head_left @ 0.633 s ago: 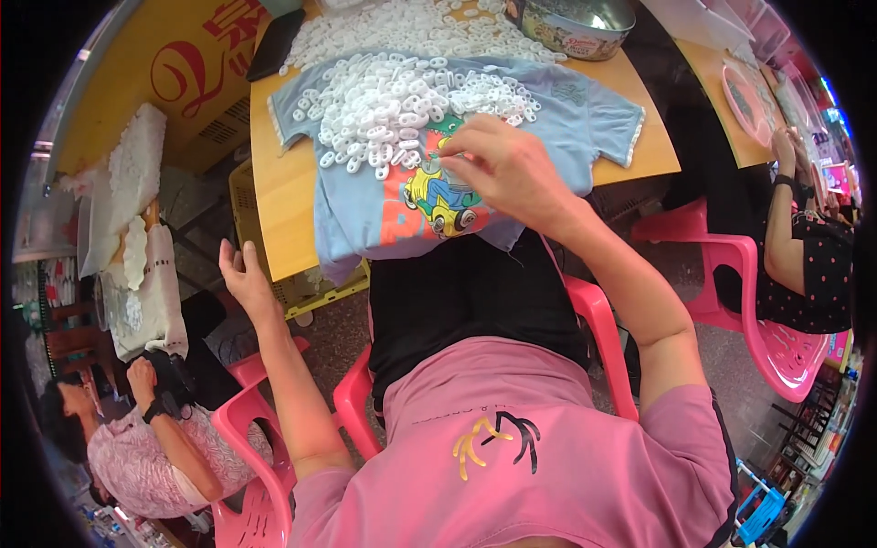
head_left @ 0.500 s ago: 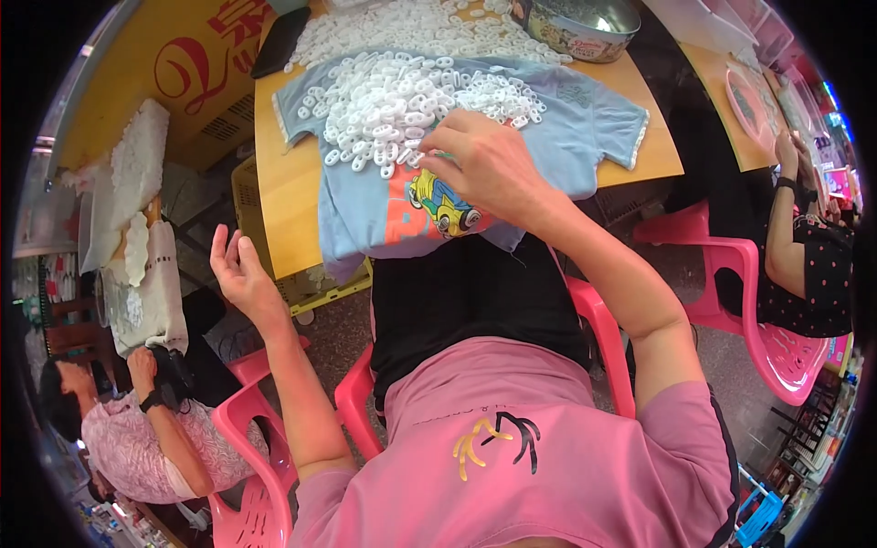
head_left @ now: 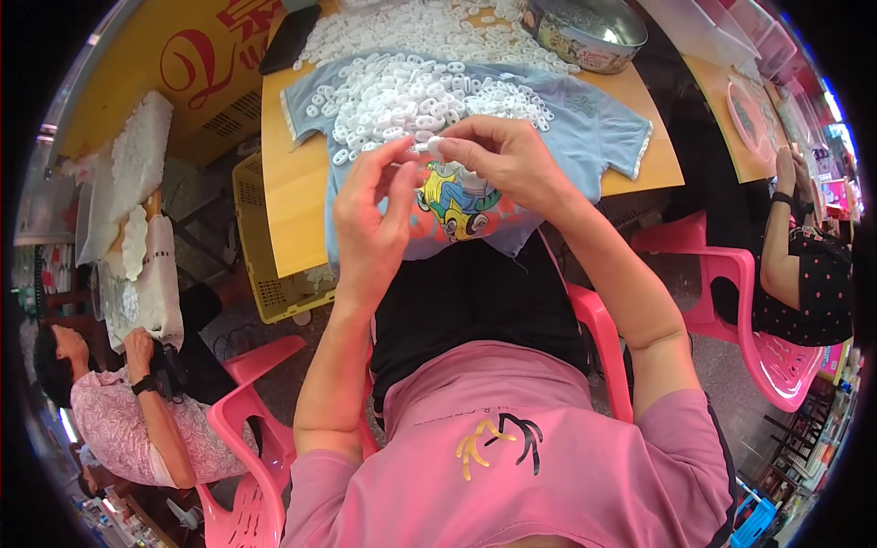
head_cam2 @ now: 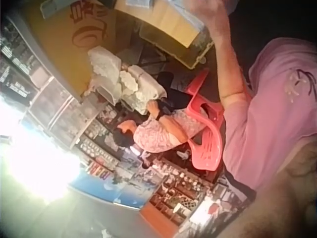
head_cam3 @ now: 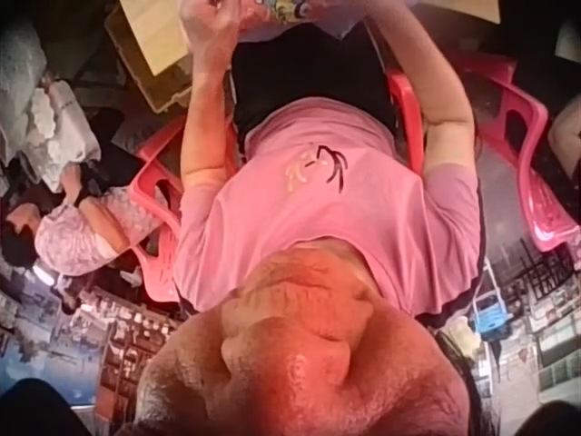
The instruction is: Sorting and arranging a large quantity of small white plastic clips on a workbench.
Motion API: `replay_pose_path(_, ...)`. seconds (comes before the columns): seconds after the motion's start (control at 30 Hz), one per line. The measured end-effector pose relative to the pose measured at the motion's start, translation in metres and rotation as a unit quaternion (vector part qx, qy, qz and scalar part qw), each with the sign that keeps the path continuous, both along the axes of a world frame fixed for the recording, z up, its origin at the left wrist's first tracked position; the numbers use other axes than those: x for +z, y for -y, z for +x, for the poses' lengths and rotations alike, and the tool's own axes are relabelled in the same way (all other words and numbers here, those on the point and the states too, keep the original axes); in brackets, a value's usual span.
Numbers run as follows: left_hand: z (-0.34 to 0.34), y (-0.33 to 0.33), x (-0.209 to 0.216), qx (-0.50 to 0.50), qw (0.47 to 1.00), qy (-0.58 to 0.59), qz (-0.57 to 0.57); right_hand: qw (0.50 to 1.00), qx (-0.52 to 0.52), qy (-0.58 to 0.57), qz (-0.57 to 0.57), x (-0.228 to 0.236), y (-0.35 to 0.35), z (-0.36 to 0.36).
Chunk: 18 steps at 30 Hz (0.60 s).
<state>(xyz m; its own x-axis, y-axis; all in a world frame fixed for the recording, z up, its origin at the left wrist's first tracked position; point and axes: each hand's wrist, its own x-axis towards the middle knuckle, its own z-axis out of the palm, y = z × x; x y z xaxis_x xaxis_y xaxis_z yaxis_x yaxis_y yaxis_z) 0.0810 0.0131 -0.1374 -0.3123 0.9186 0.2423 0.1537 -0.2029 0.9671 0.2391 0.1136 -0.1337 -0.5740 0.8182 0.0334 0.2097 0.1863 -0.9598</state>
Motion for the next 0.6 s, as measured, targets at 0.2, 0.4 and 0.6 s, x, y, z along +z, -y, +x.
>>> replay_pose_path(0.2,0.015,-0.019,0.004,-0.02,0.998,0.053,-0.029,0.99,0.009,-0.105,-0.097,0.0,0.004,0.008)
replay_pose_path(0.4,0.019,-0.026,0.001,-0.005,0.994,0.104,-0.041,0.988,-0.057,-0.129,-0.058,-0.001,0.001,0.017)
replay_pose_path(0.6,0.011,-0.043,-0.013,0.049,0.991,-0.125,0.015,0.949,-0.046,-0.207,-0.233,0.0,0.001,0.029)
